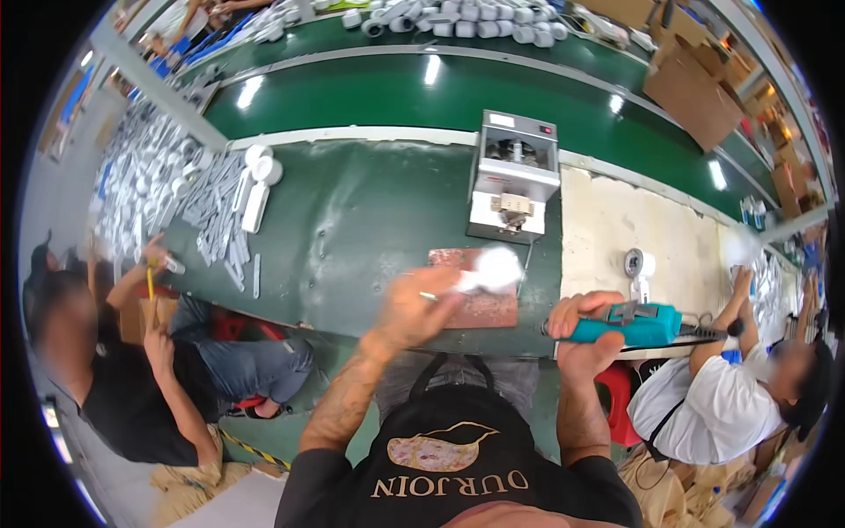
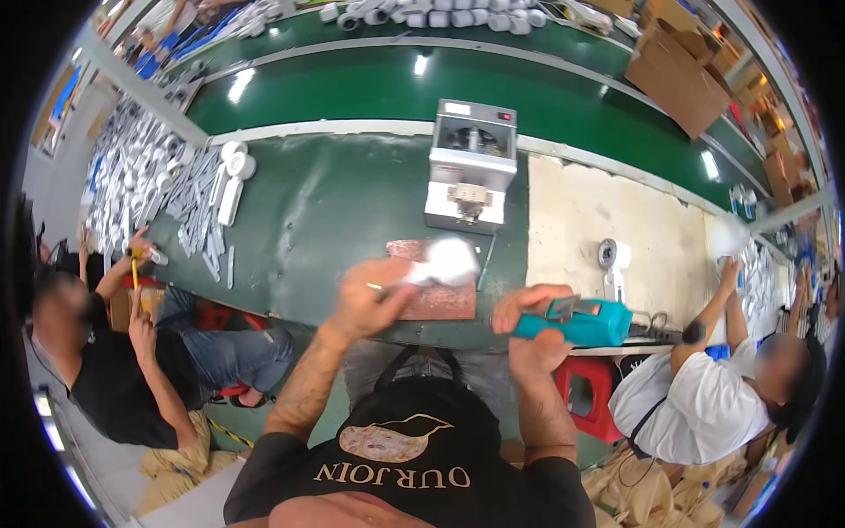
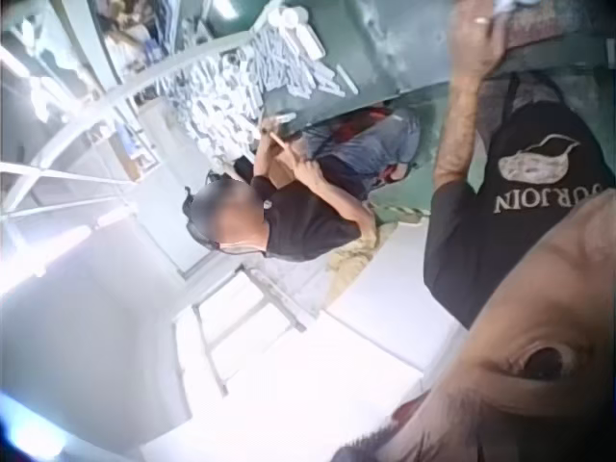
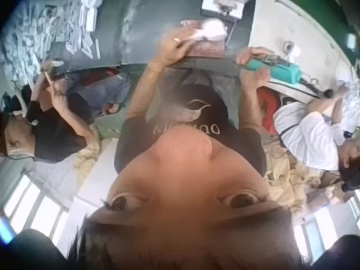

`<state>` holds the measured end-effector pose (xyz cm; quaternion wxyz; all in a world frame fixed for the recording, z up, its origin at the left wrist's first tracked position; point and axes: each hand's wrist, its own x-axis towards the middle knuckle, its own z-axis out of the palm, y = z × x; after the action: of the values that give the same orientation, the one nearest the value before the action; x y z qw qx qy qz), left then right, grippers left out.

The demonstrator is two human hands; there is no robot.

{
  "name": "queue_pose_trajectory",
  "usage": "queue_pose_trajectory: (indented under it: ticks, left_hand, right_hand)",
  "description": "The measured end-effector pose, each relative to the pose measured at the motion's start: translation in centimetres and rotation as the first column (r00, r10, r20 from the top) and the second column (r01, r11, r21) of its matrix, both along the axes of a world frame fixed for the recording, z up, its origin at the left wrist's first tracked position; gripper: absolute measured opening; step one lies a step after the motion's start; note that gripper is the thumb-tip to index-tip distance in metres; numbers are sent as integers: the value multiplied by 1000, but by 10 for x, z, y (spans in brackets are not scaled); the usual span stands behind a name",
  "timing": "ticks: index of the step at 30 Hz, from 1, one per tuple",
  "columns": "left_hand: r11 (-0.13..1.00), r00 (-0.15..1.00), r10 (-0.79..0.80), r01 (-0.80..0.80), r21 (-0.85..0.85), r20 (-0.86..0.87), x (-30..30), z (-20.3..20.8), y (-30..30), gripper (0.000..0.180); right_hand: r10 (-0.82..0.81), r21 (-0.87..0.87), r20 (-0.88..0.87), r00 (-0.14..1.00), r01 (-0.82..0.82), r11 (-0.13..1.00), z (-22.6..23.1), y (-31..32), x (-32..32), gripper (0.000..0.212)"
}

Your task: Assemble the plastic housing of hair dryers using an electric screwdriver at a factory workstation.

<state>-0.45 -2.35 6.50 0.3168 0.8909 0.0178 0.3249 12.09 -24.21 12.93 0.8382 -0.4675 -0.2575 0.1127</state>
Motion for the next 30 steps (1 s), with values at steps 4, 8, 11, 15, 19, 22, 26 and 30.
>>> queue_pose_trajectory:
  ticks: [4, 8, 11, 15, 19, 22, 26, 30]
  left_hand:
    - [870, 869, 493, -494, 6, -35, -35, 10, 61, 24]
    - [693, 757, 654, -608, 387, 17, -21, 12, 86, 25]
    - [927, 928, 371, -368, 68, -32, 36, 54, 23, 18]
    - [940, 948, -251, 190, -284, -195, 152, 49, -94, 17]
    - [817, 762, -568, 568, -100, -312, 242, -1, -183, 47]
    - [810, 746, -523, 585, 30, -413, 254, -7, -223, 56]
    - [858, 791, -453, 512, 41, -412, 250, -10, -225, 55]
    - [876, 835, -373, 461, 143, -403, 220, 0, -187, 46]
  right_hand:
    - [-9, -102, -35, 999, 5, 995, -21, -38, -1, 62]
    - [-25, -245, -95, 995, 1, 970, -38, -51, 1, 45]
    - [91, -400, -93, 991, -121, 908, -28, -49, 2, 47]
    - [70, -310, -43, 997, -80, 948, -12, -57, -2, 47]
    - [29, -325, -65, 997, -49, 944, -18, -67, -19, 37]
    - [-9, -339, -71, 997, -16, 941, -20, -78, -25, 34]
    - [-91, -365, -178, 980, 20, 931, -28, -91, -31, 29]
    - [-144, -311, -144, 979, 93, 946, -12, -88, -25, 47]
